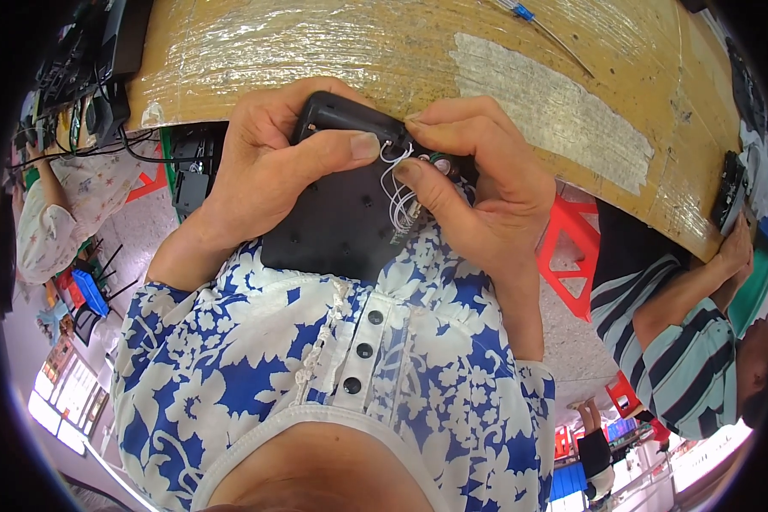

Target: The person assembles a toy device by fitting together plastic and electronic components, including wires, a circuit board, and a plastic frame, using a screwdriver to pry and secure the parts into a plastic casing.

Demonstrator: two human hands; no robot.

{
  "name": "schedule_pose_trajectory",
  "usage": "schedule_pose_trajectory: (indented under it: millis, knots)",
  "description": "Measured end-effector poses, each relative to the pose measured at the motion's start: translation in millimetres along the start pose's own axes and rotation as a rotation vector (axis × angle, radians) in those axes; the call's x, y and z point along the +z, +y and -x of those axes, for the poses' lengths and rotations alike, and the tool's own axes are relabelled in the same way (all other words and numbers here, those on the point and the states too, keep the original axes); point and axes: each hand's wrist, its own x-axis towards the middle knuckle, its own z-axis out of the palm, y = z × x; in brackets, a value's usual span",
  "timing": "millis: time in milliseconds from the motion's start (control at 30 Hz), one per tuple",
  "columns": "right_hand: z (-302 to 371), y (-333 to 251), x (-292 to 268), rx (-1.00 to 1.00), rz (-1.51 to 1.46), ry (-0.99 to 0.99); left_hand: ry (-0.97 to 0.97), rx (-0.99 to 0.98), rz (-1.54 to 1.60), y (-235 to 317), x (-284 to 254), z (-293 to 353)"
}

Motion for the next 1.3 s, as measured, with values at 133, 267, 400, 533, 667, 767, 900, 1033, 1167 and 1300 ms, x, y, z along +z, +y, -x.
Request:
schedule_pose_trajectory:
  millis: [133,267,400,533,667,767,900,1033,1167,1300]
  knots:
    - [-3.3,-5.4,-1.4,-0.007,0.076,-0.043,0.055,0.017,0.064,2.5,2.5,0.2]
    - [-9.7,-9.8,1.4,-0.111,0.07,0.048,-0.034,0.03,-0.021,31.1,-5.0,-7.7]
    - [-23.0,-16.1,-6.1,-0.258,0.186,0.065,-0.117,0.063,-0.146,44.9,-10.4,-20.5]
    - [-28.3,-20.6,-8.2,-0.333,0.329,0.055,-0.128,0.107,-0.039,39.7,-11.0,-24.5]
    - [-23.4,-18.7,-5.4,-0.319,0.275,0.05,-0.133,0.071,-0.03,34.1,-11.6,-19.0]
    - [-15.8,-23.6,3.4,-0.124,0.092,0.199,-0.117,0.077,0.026,27.8,-9.8,-14.1]
    - [-16.3,-20.5,-2.8,-0.236,0.201,0.096,-0.076,0.087,-0.001,28.1,-6.6,-5.1]
    - [-14.0,-25.2,-3.9,-0.316,0.25,0.079,-0.073,0.09,-0.01,36.3,-2.8,1.4]
    - [-10.0,-29.4,0.6,-0.307,0.248,0.103,-0.031,0.169,-0.105,37.8,1.5,2.9]
    - [-8.9,-36.3,0.5,-0.314,0.333,0.073,-0.037,0.111,-0.103,40.6,1.9,5.1]
